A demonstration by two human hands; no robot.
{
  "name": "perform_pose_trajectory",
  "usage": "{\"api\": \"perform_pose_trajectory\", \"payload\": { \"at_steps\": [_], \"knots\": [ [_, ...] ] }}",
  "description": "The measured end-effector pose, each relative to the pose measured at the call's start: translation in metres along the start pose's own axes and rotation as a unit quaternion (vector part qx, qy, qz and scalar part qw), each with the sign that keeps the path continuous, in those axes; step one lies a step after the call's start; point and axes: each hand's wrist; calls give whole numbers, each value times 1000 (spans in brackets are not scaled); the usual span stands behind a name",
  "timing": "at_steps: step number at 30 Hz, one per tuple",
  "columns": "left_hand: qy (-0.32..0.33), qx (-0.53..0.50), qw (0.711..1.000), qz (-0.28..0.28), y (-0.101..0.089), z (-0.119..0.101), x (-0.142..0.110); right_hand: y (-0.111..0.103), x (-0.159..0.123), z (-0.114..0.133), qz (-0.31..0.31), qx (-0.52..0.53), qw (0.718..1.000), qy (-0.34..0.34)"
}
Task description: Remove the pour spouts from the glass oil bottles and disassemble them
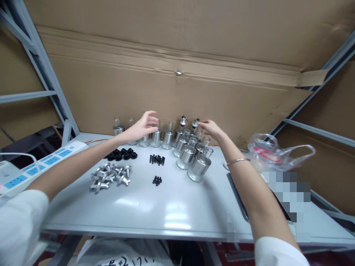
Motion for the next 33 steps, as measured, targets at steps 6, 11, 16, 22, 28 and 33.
{"api": "perform_pose_trajectory", "payload": {
  "at_steps": [6,11,16,22,28,33],
  "knots": [
    [-75,10,997,-9,65,11,113,9,15,-2,51,49,997,43],
    [-64,82,995,1,97,22,147,16,25,-2,71,87,993,36],
    [-97,107,989,27,110,33,153,16,30,-16,48,102,993,26],
    [-61,123,991,9,122,23,136,9,38,-44,-51,84,995,4],
    [8,116,988,-98,115,8,132,-4,37,-67,-126,51,991,1],
    [120,69,974,-182,88,-26,148,-13,10,-66,-137,29,990,-26]
  ]
}}
Point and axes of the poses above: each hand's wrist, its own x-axis towards the middle knuckle, its own y-axis out of the palm, z = x × y, and after that the axes turned 4 degrees about y, right-handed
